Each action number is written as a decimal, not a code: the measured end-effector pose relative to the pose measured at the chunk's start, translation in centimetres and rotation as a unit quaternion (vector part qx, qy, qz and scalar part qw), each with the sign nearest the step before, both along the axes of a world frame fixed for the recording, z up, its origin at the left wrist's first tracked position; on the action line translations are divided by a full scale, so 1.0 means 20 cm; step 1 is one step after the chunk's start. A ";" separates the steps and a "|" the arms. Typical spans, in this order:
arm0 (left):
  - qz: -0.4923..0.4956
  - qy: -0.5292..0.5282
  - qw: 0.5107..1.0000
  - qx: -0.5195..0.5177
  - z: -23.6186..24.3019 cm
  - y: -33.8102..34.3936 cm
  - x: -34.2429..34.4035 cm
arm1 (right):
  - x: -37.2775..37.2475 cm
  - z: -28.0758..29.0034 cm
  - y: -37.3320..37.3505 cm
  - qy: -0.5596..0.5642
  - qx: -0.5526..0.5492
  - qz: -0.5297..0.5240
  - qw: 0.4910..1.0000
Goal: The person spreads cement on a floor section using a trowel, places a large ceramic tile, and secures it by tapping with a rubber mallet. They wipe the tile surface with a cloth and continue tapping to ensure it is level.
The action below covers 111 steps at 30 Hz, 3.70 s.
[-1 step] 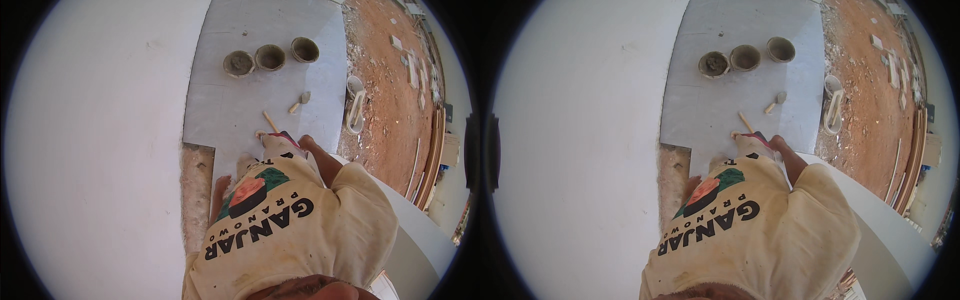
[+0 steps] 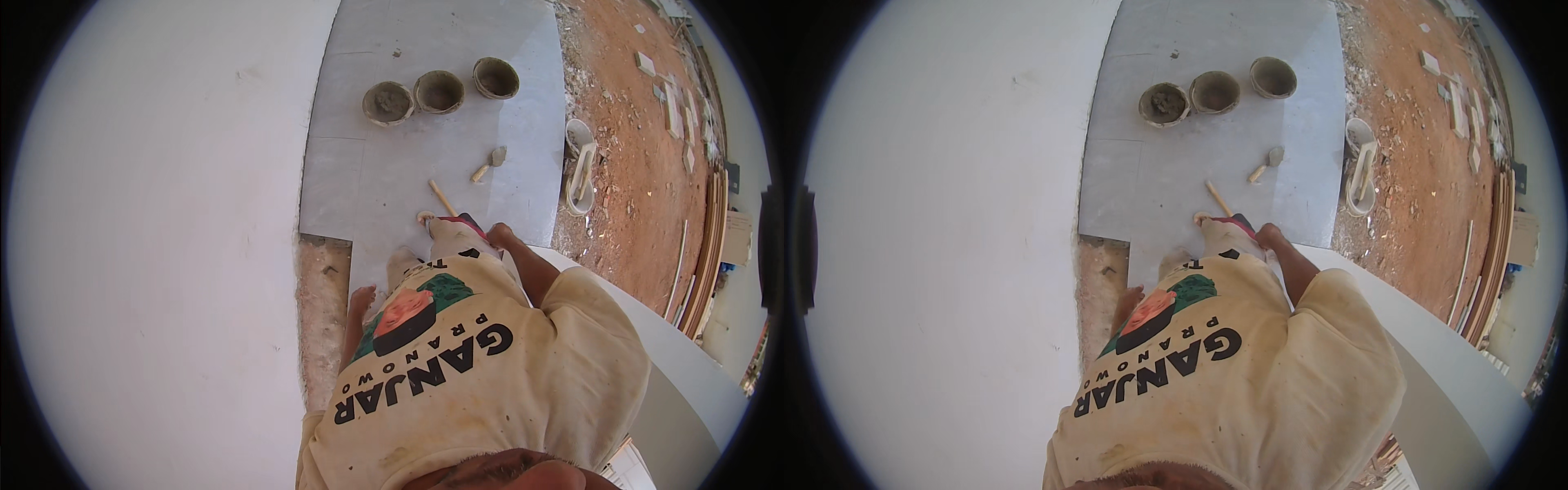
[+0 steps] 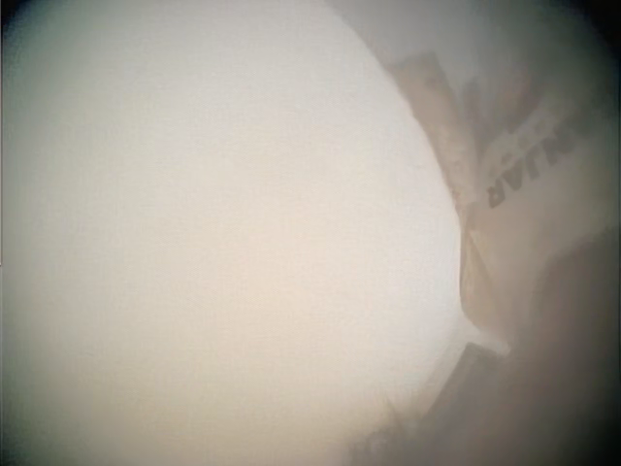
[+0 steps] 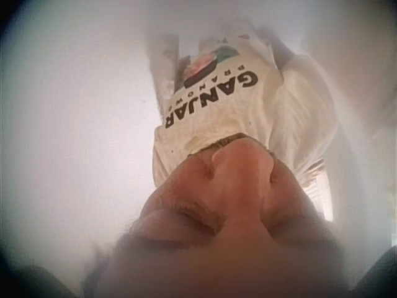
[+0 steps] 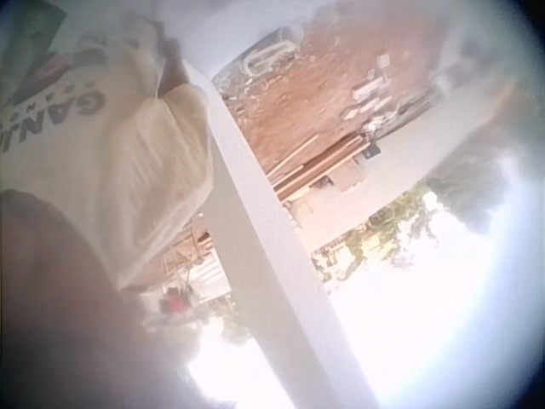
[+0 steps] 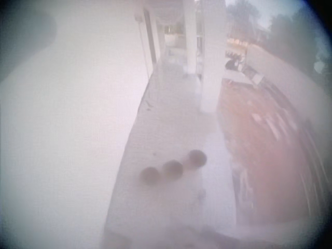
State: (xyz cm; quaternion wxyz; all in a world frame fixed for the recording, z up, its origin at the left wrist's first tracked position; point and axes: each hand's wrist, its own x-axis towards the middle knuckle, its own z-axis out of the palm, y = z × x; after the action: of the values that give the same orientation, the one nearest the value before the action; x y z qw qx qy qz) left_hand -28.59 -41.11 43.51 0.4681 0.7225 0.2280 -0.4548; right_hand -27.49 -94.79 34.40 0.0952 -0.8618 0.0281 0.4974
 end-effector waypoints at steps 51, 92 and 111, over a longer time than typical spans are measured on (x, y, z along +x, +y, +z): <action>-0.147 -0.052 0.976 0.150 -0.46 0.14 -0.32 | 0.63 0.40 0.25 -0.183 0.020 0.316 0.931; -0.532 -0.363 0.761 0.075 -0.03 -2.05 3.67 | 1.41 0.31 -1.15 -0.184 -0.145 -0.098 0.967; -0.556 -0.331 0.762 0.023 -0.15 -3.24 3.37 | 1.51 0.43 -2.79 -0.160 -0.244 -0.114 0.950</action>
State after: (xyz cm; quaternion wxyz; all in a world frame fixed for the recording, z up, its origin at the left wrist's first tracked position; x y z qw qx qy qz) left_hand 38.83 -105.89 40.53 0.1627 0.8387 -0.3725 -0.3626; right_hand 2.70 -150.62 42.90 -0.0581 -0.9180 0.2312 0.3171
